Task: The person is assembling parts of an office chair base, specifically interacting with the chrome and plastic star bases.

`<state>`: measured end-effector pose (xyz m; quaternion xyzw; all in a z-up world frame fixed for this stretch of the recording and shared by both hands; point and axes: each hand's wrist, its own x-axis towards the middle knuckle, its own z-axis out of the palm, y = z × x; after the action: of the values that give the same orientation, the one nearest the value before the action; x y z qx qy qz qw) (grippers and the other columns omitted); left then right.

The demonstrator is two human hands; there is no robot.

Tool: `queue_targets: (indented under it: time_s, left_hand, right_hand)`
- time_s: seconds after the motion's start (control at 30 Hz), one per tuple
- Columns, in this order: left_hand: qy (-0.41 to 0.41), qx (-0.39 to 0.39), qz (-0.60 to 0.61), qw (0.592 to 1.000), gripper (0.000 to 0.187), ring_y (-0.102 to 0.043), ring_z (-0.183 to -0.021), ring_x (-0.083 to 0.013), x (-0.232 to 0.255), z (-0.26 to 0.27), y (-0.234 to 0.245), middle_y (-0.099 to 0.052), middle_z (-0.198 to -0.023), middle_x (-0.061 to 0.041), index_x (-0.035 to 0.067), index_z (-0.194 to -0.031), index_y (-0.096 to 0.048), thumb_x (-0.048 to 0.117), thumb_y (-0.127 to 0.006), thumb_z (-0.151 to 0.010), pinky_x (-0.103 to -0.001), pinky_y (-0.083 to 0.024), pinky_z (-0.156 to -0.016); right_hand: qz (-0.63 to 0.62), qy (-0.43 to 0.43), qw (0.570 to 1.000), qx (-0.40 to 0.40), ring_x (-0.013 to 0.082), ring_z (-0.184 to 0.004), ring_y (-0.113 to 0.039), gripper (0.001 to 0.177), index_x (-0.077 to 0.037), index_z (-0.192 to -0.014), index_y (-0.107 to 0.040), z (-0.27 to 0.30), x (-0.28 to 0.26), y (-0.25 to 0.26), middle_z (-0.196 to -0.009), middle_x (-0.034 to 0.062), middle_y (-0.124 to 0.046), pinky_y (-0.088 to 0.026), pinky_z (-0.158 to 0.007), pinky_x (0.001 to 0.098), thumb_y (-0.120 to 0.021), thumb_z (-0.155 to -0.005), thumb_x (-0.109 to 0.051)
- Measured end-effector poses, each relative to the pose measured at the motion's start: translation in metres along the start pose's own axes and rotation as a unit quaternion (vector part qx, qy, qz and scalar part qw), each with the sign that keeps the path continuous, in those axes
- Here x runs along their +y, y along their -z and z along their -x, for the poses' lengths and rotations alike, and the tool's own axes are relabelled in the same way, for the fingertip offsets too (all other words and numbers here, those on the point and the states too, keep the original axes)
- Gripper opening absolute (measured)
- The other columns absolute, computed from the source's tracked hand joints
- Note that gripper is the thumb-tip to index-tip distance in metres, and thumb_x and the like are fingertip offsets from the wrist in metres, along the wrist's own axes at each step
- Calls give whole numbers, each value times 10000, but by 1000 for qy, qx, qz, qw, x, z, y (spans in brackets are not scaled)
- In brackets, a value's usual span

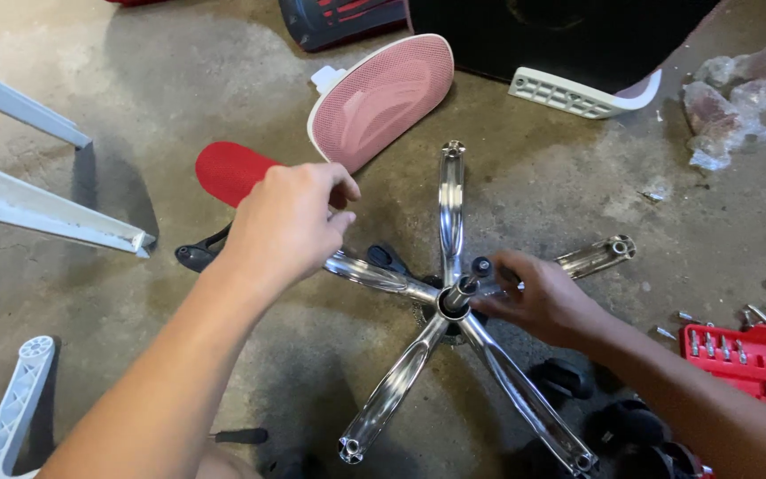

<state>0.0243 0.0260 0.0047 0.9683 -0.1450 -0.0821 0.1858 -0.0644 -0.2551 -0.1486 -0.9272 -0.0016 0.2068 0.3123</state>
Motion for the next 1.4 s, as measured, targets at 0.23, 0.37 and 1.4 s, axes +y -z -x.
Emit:
queue_targets:
  time_s: [0.23,0.37,1.4]
  left_hand:
    - [35,4,-9,999,248,-749,-908,-268,-15,-2,11,-784,-984,-65,169,-1069,-768,153,-762,-821,-415,-577,-815]
    - [34,-20,-18,999,243,-751,-914,-265,-21,-4,8,-787,-984,-67,148,-1065,-766,153,-760,-822,-412,-579,-826]
    - [-75,-211,-105,969,566,-713,-1002,-308,29,1,-29,-739,-1077,-91,180,-1292,-636,390,-800,-793,-443,-564,-848]
  right_hand:
    - [93,39,980,-171,201,-730,-735,245,-102,-1140,-683,-4,78,-46,-901,108,-763,-593,-704,368,-599,-966,-252]
    - [122,-21,962,-243,261,-775,-753,284,-120,-1213,-633,1,75,-49,-879,126,-754,-618,-728,412,-502,-962,-150]
    - [11,-121,992,-27,403,-926,-722,213,-58,-1096,-634,5,131,-70,-918,215,-733,-568,-773,496,-643,-907,-156]
